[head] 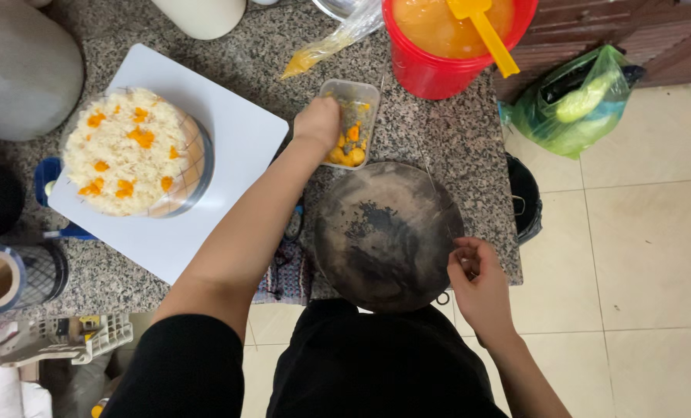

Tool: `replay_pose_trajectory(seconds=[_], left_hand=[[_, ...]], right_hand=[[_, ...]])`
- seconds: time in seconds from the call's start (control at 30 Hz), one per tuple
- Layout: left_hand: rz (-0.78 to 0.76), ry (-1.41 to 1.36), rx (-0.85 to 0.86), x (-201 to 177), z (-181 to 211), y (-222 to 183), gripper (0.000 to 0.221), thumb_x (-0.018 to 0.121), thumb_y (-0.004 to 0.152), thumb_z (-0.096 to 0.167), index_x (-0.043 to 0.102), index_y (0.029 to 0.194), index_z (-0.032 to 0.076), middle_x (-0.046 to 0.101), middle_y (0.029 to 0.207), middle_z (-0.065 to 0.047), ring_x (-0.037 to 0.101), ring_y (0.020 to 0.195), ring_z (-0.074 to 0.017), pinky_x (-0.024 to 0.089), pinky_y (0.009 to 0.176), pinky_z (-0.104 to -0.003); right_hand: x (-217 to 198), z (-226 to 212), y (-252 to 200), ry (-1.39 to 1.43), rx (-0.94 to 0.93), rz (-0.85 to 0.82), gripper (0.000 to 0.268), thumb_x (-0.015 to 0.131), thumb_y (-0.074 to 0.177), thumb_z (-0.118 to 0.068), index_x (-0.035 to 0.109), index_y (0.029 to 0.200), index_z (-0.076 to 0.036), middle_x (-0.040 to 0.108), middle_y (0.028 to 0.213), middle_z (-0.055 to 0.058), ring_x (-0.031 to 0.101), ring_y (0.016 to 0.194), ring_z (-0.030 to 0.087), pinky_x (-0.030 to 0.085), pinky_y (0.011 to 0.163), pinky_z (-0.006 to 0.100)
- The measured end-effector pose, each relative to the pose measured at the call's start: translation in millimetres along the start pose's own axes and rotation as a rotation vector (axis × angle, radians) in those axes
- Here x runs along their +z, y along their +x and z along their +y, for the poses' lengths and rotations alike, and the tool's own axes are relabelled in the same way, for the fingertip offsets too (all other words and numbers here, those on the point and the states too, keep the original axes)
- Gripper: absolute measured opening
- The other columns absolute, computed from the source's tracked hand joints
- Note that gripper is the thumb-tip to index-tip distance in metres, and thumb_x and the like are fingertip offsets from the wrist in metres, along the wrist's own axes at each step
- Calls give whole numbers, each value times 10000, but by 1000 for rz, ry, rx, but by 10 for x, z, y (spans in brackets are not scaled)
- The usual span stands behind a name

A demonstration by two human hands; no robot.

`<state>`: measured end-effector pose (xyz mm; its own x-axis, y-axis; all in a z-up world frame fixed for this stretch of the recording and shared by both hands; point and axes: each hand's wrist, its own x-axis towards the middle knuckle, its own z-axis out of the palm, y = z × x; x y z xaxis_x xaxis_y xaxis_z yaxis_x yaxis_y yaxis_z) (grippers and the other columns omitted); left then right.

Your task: The person slices salted egg yolks on a wooden cutting board using a cleaver and places the pieces onto the top of a cake layered with shredded meat.

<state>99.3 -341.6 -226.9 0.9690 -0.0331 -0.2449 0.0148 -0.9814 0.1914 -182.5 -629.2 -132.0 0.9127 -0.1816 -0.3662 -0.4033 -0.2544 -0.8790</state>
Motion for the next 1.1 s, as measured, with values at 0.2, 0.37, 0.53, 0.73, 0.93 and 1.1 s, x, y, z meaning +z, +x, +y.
replay_pose_trajectory(seconds=[0.2,0.37,0.53,0.73,0.93,1.1], left_hand=[[-58,150,-35,134,71,105,219,571,945,124,751,1065,85,736,1108,-160,727,1023,-336,592,837,-450],[-186,225,-29,71,-26,100,260,672,881,160,752,1115,78,726,1175,-148,714,1086,-304,587,895,-418],[-150,245,81,15,-62,-47,224,649,930,137,764,1110,69,732,1185,-155,724,1072,-315,592,873,-435],[-362,335,-42,-256,168,-334,333,721,897,260,740,1194,111,721,1254,-104,706,1152,-257,582,921,-379],[-260,364,-82,26,142,-210,305,706,914,244,748,1197,138,690,1284,-100,683,1163,-246,579,888,-375],[-315,372,-107,86,129,-156,306,708,919,247,754,1209,159,716,1274,-63,690,1179,-231,579,906,-366]], right_hand=[[-95,-28,-4,-20,22,12,314,631,934,-83,596,1237,-10,686,971,61,604,749,105,490,606,278],[-149,-2,11,24,62,27,329,632,930,-87,595,1250,-19,689,986,57,613,783,90,495,643,271],[-158,32,51,5,87,21,304,638,936,-93,607,1229,-20,695,989,59,600,772,103,497,640,270],[-111,48,128,-5,7,-8,306,637,932,-91,596,1224,-9,684,958,53,610,745,89,485,591,256],[-64,-12,158,-18,-9,-13,321,631,917,-76,595,1230,-10,679,943,32,613,755,75,479,591,252],[-24,-43,97,-7,23,-12,315,633,925,-79,597,1231,-13,674,936,29,604,761,72,488,624,248]])
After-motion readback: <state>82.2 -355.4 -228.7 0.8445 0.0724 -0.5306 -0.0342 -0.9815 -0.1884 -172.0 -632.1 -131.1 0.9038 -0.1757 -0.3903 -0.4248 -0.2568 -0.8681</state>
